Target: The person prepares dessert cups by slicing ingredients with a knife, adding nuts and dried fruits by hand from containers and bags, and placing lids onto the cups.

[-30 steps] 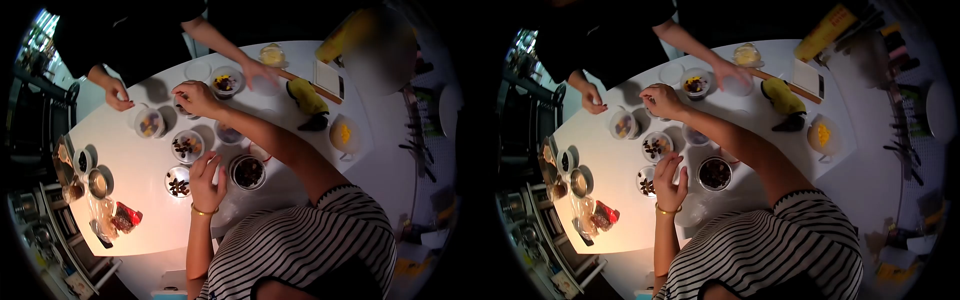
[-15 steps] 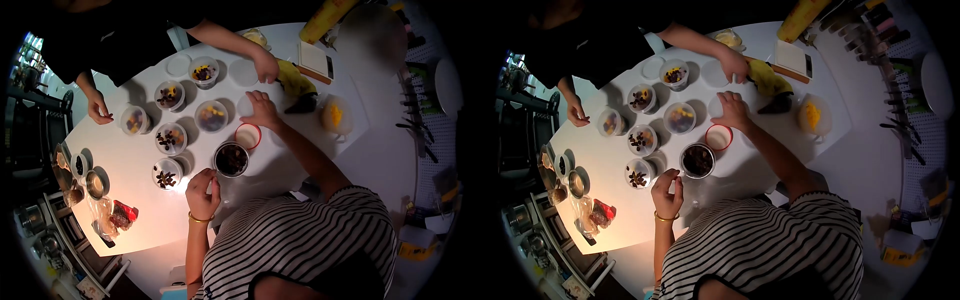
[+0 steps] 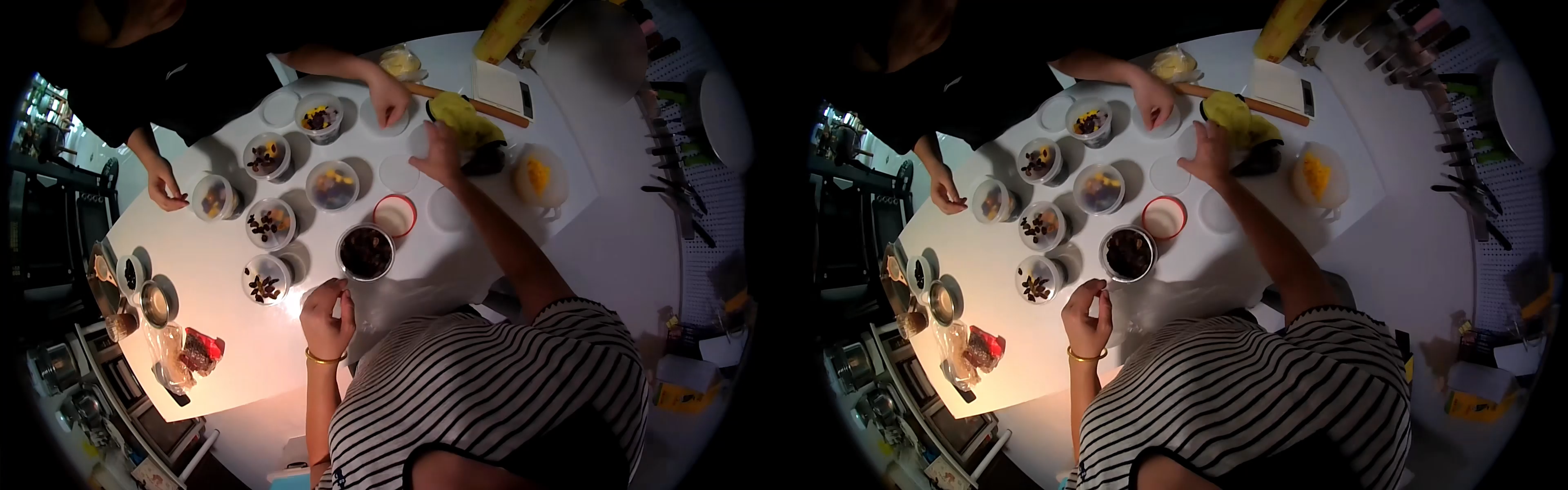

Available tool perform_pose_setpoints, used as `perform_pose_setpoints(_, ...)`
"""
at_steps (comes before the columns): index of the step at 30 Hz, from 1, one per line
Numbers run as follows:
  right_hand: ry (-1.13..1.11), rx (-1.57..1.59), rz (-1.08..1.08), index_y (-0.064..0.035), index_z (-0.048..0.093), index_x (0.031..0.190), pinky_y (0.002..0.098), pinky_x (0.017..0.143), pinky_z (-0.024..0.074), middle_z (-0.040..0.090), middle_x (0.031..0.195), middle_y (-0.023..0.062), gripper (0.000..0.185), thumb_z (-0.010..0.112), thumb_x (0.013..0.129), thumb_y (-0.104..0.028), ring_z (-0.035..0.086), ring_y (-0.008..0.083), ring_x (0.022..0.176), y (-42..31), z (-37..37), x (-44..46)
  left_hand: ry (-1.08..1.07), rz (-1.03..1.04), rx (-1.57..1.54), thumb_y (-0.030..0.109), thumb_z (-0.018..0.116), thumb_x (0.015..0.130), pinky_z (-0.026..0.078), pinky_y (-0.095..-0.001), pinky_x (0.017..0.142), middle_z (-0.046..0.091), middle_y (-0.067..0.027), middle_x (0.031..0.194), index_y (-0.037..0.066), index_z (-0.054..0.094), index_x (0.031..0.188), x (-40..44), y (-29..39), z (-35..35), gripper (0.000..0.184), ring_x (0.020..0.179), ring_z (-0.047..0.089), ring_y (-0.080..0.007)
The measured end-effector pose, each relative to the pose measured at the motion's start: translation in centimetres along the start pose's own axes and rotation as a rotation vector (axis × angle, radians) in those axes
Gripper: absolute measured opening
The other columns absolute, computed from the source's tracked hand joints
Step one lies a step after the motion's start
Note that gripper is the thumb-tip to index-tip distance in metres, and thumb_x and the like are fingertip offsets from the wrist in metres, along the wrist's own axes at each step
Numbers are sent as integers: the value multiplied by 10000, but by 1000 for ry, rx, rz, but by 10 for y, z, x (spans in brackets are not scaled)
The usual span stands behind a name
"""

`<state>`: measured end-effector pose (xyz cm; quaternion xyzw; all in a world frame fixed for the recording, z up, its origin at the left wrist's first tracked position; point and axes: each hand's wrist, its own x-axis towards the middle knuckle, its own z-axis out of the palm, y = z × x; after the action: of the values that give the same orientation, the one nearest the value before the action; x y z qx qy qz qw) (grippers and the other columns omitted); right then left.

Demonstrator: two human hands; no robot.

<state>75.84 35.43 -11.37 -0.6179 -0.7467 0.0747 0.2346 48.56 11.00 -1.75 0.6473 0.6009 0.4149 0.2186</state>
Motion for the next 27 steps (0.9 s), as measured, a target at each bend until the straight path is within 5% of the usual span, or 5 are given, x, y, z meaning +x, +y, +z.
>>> perform_pose_setpoints(3,177,-205,-89,-54,430,1294,509,973,322,370,1272,281,819,784,598,-299,353,448,1186,4,6,-2,-9,-26,21,10,605,725,488,-352,713,655,-137,860,16,643,900,0,5,-3,179,772,625,-298)
perform_pose_setpoints(7,313,113,-415,-45,522,1093,433,864,423,501,1136,189,518,770,644,-118,502,362,1032,-1,-2,-29,42,-63,38,19,620,721,497,-350,715,655,-136,884,32,644,917,-21,6,-15,197,781,628,-297)
perform_pose_setpoints(13,-429,533,-269,-51,392,1301,386,867,433,427,1298,144,824,810,602,-170,460,260,1154,-94,-84,-130,-25,-304,6,3,634,721,508,-293,625,654,-128,866,13,629,941,-74,-8,-16,220,687,637,-228)
perform_pose_setpoints(19,-242,277,-413,-75,351,1342,454,941,377,437,1256,161,894,789,582,-242,379,358,1184,-177,-69,-124,20,-71,44,130,741,640,401,-404,933,504,-213,1210,16,428,1282,-38,-21,20,723,1111,482,-370)
perform_pose_setpoints(27,-83,375,-246,-59,434,1287,388,907,413,566,1093,121,846,795,538,-211,547,277,998,-185,-90,-100,8,-50,75,267,846,450,327,-463,941,377,-179,1346,79,203,1400,14,-34,53,1162,1207,404,-352)
